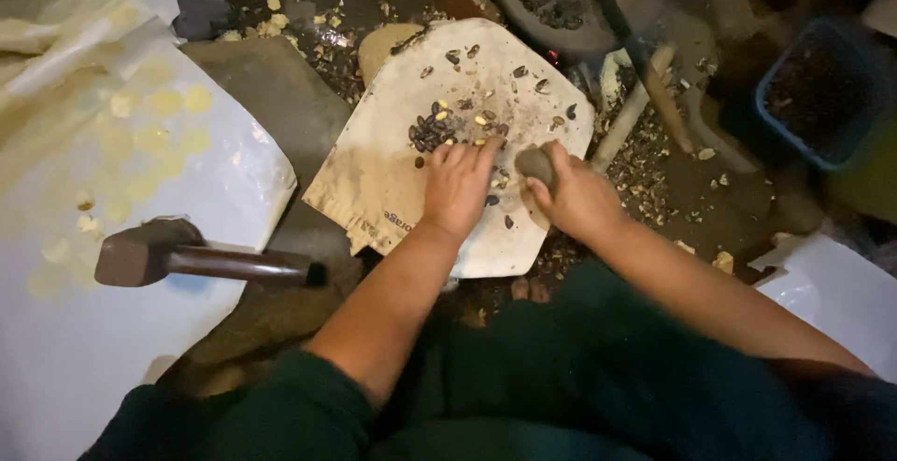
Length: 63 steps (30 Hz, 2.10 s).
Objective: Cracking nuts with a stone and flattening them with a wooden mallet.
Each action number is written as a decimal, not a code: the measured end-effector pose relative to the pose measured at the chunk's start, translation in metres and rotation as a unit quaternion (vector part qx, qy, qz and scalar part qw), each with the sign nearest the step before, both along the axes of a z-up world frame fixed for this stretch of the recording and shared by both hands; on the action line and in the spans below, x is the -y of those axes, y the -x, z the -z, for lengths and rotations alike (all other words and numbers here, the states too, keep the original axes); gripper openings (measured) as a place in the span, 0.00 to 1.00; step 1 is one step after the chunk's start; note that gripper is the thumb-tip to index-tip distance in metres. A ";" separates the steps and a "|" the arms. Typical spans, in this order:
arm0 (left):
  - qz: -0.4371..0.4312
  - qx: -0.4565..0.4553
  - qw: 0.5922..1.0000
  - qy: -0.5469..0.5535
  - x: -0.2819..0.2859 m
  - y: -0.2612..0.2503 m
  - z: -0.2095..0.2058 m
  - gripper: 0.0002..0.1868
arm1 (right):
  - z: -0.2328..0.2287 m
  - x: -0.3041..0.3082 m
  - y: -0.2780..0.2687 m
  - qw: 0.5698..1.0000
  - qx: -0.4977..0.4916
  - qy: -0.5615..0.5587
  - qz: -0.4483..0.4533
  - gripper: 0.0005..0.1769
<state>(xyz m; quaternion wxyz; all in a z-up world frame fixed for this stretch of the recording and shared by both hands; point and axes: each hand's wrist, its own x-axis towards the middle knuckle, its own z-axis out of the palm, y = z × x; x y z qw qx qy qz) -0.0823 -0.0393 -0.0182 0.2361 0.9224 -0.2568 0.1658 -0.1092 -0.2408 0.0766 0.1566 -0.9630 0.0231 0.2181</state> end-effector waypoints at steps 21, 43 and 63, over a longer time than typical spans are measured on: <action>-0.027 0.028 0.999 0.007 -0.063 0.000 -0.028 0.05 | -0.012 -0.030 -0.018 0.993 -0.058 -0.094 0.043 0.28; -0.075 -0.020 0.997 0.018 -0.084 -0.003 -0.035 0.16 | -0.050 -0.051 -0.024 0.992 0.055 -0.118 0.002 0.27; -0.043 0.045 0.997 0.048 -0.063 -0.011 -0.028 0.07 | -0.022 -0.020 -0.013 0.999 0.036 -0.038 -0.002 0.30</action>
